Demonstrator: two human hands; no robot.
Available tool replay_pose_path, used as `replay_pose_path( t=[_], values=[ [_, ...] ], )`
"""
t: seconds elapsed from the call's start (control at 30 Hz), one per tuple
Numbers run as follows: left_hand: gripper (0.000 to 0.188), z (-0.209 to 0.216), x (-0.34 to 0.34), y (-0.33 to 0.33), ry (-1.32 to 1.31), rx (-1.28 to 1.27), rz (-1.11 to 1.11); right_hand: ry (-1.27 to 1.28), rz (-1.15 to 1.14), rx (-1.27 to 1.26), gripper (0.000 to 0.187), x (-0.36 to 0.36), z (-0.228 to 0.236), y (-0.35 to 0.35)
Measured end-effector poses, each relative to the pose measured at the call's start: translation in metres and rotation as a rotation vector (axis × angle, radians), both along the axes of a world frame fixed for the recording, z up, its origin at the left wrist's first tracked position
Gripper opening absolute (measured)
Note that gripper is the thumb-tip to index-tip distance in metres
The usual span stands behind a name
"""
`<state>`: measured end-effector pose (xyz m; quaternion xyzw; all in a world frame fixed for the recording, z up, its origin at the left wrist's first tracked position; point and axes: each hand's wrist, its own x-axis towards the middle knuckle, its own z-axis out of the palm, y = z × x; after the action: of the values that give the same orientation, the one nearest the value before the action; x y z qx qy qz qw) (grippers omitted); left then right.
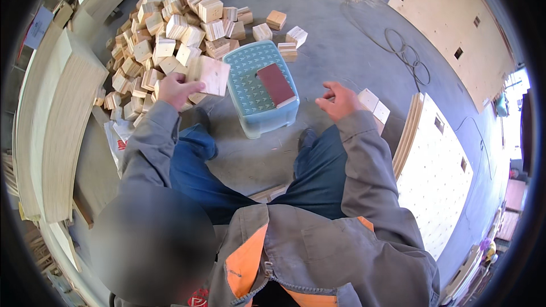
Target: The person sits on the floor and sands small wooden blocks one at a time using a sanding block. They pick up each block, rub its surfaces, and place it into a nearby stack of finished pieces.
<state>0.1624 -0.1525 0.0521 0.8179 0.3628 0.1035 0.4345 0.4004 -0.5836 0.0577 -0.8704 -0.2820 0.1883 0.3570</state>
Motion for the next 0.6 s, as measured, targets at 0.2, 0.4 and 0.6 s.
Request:
replay_pose_path(
  t=[0.2,0.4,0.6],
  values=[
    [0.081,-0.001,0.030,-0.068,0.205,0.199,-0.016,-0.025,0.042,-0.111,0.061,-0.004,0.005,0.014],
    [0.096,-0.041,0.061,-0.115,0.307,0.154,0.039,-0.074,0.102,-0.168,0.061,-0.004,0.000,0.024],
    [0.120,-0.059,0.055,-0.148,0.114,0.152,-0.056,-0.107,0.089,-0.161,0.060,-0.009,-0.010,0.033]
  ],
)
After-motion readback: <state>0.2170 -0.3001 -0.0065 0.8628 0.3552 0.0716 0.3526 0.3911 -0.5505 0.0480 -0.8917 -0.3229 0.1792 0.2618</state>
